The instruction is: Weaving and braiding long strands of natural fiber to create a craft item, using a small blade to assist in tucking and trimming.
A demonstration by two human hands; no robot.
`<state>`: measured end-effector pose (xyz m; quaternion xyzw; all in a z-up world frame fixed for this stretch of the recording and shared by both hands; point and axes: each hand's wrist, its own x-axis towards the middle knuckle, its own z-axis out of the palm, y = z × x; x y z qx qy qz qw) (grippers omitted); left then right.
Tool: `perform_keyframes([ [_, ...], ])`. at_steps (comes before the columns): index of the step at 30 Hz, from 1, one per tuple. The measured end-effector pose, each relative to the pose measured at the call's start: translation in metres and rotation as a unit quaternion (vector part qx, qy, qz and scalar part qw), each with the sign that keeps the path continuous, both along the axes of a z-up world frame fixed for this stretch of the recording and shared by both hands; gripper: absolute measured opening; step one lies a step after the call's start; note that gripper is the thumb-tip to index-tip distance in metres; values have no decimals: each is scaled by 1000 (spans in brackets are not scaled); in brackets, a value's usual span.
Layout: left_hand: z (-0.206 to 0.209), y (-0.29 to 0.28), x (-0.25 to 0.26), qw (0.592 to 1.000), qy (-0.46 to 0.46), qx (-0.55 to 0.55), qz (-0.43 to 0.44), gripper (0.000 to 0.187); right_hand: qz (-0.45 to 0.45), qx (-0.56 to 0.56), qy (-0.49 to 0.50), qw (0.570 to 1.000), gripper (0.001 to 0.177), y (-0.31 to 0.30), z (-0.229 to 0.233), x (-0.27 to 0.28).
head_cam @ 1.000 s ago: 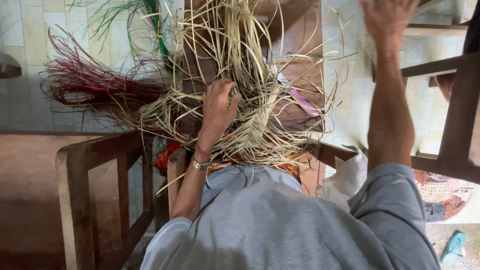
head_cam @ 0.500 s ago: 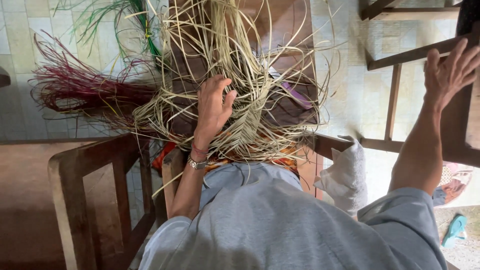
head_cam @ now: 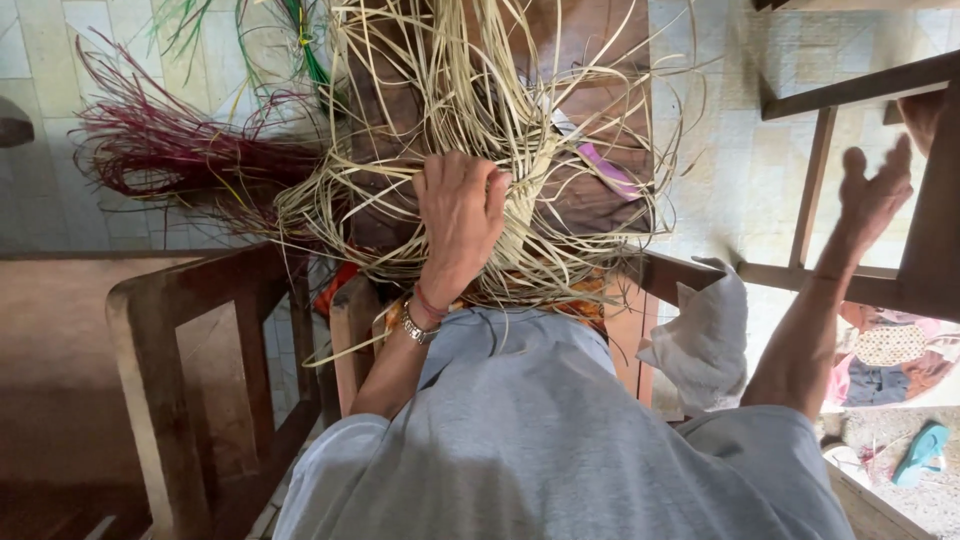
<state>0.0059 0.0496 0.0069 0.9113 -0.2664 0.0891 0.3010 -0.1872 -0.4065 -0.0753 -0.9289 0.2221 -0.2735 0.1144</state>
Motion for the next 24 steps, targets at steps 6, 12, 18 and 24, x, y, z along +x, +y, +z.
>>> perform_keyframes([
  [6, -11, -4, -8, 998, 4, 31, -61, 32, 171, 52, -43, 983, 9, 148, 62, 70],
  [12, -28, -11, -5, 992, 53, 72, -85, 39, 304, 138, 41, 942, 18, 242, 70, 106],
  [18, -33, -11, -2, 995, 4, -16, -94, 23, 247, 40, 191, 949, 7, 258, 100, 103],
  [24, -26, -5, 8, 979, 126, -70, -146, 26, 226, -157, 98, 957, 16, 255, 67, 80],
])
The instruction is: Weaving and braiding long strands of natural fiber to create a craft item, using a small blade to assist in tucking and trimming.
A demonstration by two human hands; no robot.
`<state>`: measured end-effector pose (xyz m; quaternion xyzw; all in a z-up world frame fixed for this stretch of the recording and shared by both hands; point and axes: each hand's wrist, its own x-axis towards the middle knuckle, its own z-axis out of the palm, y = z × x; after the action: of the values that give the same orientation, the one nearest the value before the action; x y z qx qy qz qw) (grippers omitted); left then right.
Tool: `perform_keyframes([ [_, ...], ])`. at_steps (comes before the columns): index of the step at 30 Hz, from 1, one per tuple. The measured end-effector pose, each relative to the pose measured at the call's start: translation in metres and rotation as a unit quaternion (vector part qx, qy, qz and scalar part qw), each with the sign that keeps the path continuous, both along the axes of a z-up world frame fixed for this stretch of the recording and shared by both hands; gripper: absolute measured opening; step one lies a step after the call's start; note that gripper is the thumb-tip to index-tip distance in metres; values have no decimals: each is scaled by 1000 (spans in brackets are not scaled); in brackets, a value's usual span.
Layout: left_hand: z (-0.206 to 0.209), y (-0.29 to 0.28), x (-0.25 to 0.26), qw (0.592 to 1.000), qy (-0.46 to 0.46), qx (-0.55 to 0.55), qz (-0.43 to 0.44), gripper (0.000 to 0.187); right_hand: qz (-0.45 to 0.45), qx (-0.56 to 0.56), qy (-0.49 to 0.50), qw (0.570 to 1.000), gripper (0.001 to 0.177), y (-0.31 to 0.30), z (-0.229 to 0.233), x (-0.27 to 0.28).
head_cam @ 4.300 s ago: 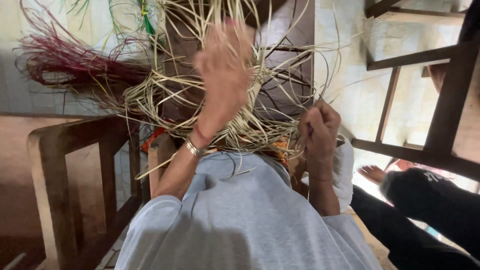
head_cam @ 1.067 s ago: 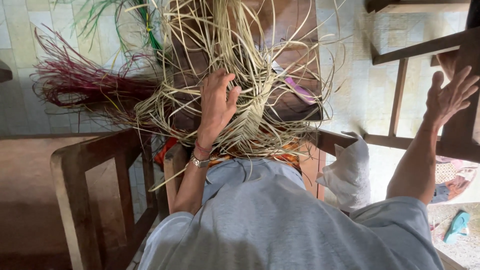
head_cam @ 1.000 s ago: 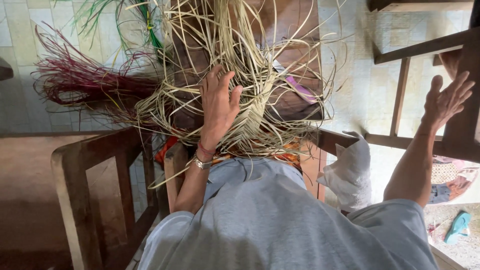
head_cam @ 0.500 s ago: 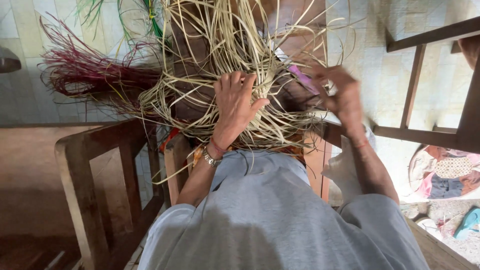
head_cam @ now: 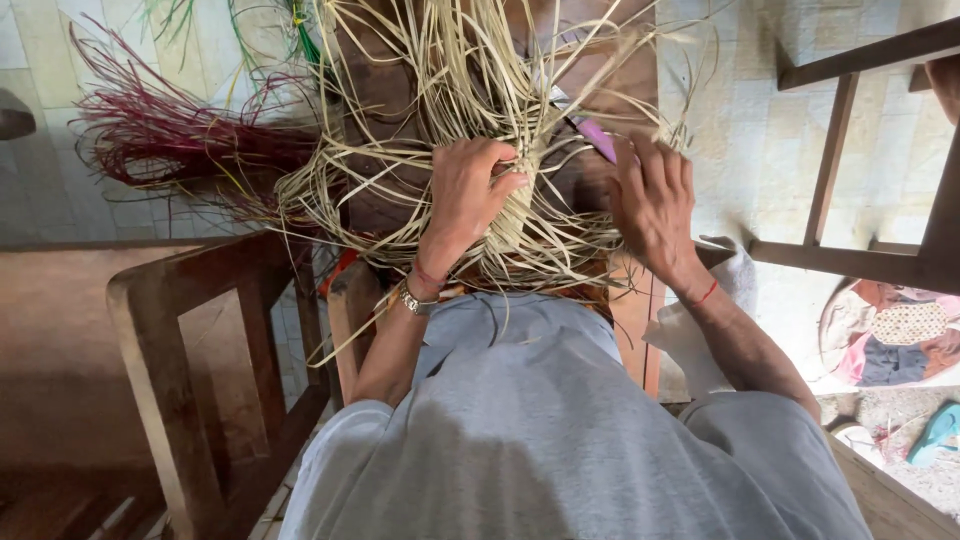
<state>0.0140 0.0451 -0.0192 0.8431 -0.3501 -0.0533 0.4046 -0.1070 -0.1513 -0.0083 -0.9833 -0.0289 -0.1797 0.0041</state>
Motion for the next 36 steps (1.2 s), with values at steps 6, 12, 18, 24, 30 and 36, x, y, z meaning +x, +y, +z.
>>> perform_keyframes([
  [6, -7, 4, 8, 998, 42, -32, -28, 20, -13, 30, 25, 999, 8, 0, -30, -13],
  [12, -10, 5, 12, 996, 82, -42, -10, 15, -79, -1, 84, 993, 19, -12, -25, 4],
  [18, 13, 19, 27, 975, 138, -174, 15, 19, -39, -5, 38, 999, 25, -25, -35, 17],
  [24, 16, 43, 53, 926, -128, -76, 347, 30, -14, -10, -28, 999, 18, -22, -32, 53],
  [30, 33, 3, 1, 946, -153, 21, 284, 15, 10, 21, -28, 999, 7, -12, -45, 73],
  [36, 12, -6, -10, 989, -75, 34, 123, 8, 151, 149, -59, 976, 6, 10, -9, 67],
])
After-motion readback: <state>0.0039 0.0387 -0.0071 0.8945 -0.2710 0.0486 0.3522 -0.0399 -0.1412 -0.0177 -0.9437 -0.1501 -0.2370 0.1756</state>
